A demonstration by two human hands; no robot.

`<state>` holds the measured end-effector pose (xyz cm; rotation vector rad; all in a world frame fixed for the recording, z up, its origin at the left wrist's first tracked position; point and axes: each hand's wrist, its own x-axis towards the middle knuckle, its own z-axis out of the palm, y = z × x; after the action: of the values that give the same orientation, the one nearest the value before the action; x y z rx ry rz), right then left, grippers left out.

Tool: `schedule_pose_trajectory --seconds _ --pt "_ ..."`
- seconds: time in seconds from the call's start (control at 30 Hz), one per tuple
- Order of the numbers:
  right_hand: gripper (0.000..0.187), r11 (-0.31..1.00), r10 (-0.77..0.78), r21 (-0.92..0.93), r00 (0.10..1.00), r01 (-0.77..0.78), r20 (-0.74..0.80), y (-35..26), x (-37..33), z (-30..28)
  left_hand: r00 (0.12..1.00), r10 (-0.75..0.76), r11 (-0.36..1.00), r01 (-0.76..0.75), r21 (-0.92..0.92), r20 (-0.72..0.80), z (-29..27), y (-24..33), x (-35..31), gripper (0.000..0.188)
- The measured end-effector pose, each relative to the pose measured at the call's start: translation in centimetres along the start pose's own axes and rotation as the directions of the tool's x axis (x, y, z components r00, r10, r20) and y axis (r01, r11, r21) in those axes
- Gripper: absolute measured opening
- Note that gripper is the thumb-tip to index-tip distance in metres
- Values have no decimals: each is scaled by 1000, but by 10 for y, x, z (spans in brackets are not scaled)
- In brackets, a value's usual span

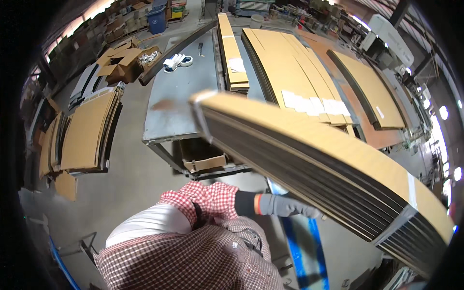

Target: The recorder tapes and stacks long cardboard pieces on a metal workbench in a factory.

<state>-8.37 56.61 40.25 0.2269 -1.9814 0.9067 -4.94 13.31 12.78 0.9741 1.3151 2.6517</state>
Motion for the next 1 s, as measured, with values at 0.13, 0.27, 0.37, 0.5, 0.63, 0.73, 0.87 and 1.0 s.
schedule_pose_trajectory --seconds 0.13,0.27,0.37,0.5,0.63,0.73,0.87,1.0 --pt "16 993 119 14 988 -118 -103 24 -46 -14 934 358 901 -346 -263 -4 -45 -20 92 33" --pt "17 971 224 118 965 -208 -135 27 -87 9 985 168 598 -128 -791 -33 -93 26 135 40" --pt "17 933 313 228 940 -278 -138 24 -122 32 979 81 533 -201 -822 -187 -154 36 147 53" --pt "18 816 451 422 892 -396 -36 13 -177 94 972 144 649 -236 -723 -188 -255 72 127 51" --pt "19 591 567 578 799 -563 197 -2 -247 183 947 -65 867 -102 -488 -314 -286 86 61 37" --pt "20 379 555 586 683 -716 475 -27 -306 277 891 -425 905 410 -119 -163 -222 167 -8 73" --pt "82 453 574 235 483 -860 661 -123 -301 421 577 -599 654 752 76 -556 -277 159 -129 54" --pt "88 887 307 67 694 -456 652 -127 -401 558 322 -176 344 905 248 -930 -366 121 -225 61"
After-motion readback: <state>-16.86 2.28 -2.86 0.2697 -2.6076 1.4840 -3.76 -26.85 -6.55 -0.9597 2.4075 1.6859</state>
